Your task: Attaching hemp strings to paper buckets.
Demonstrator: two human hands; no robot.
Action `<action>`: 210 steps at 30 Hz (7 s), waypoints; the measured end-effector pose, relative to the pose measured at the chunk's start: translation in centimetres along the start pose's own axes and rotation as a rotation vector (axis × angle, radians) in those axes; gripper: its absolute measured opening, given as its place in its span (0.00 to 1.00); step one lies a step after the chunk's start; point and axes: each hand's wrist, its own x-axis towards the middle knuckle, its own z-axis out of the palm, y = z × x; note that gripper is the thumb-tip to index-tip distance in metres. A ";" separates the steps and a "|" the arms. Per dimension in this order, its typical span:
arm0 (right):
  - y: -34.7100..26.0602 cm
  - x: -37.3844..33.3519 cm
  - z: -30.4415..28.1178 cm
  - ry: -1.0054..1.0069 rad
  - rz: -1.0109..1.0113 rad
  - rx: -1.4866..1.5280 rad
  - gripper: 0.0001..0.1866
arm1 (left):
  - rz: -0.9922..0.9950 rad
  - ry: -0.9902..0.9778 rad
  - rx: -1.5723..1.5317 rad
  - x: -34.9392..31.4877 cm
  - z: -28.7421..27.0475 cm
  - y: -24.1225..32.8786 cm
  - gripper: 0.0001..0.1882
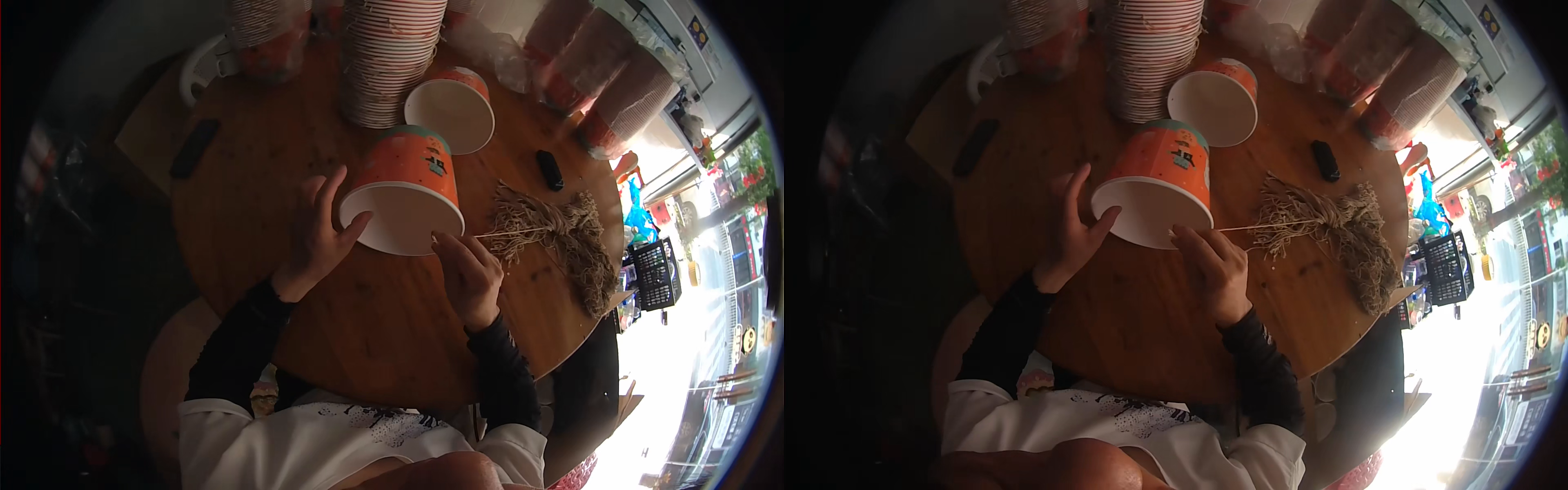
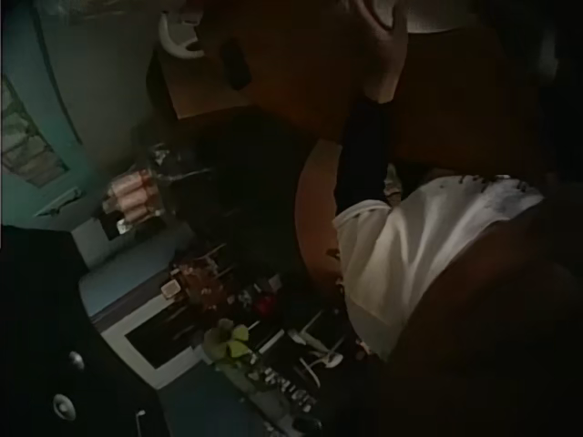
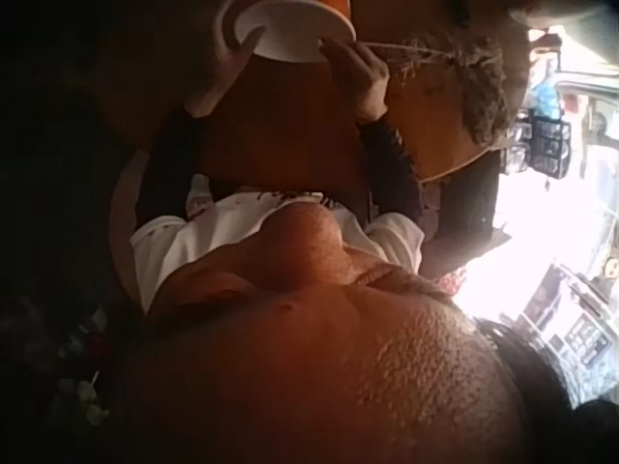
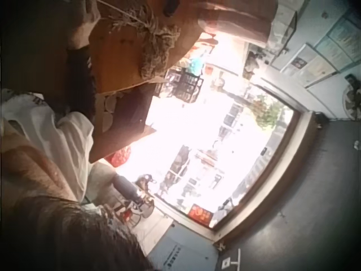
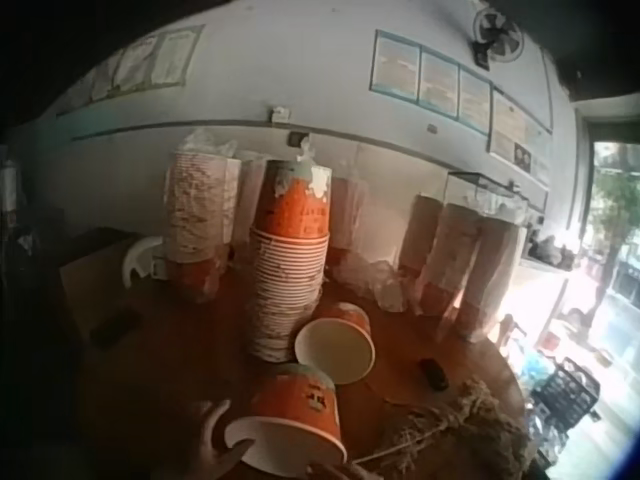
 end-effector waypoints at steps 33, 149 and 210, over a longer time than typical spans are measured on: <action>-1.9 -0.2 0.9 -0.301 0.415 0.352 0.09 | -0.039 -0.250 -0.517 -1.7 0.6 4.3 0.09; 0.3 -3.1 0.4 -0.176 0.315 0.083 0.11 | 0.121 -0.327 -0.587 -1.1 3.7 5.7 0.12; -1.5 -2.3 -2.5 -0.136 0.457 0.203 0.10 | -1.029 -0.650 -1.420 -0.4 3.7 5.1 0.10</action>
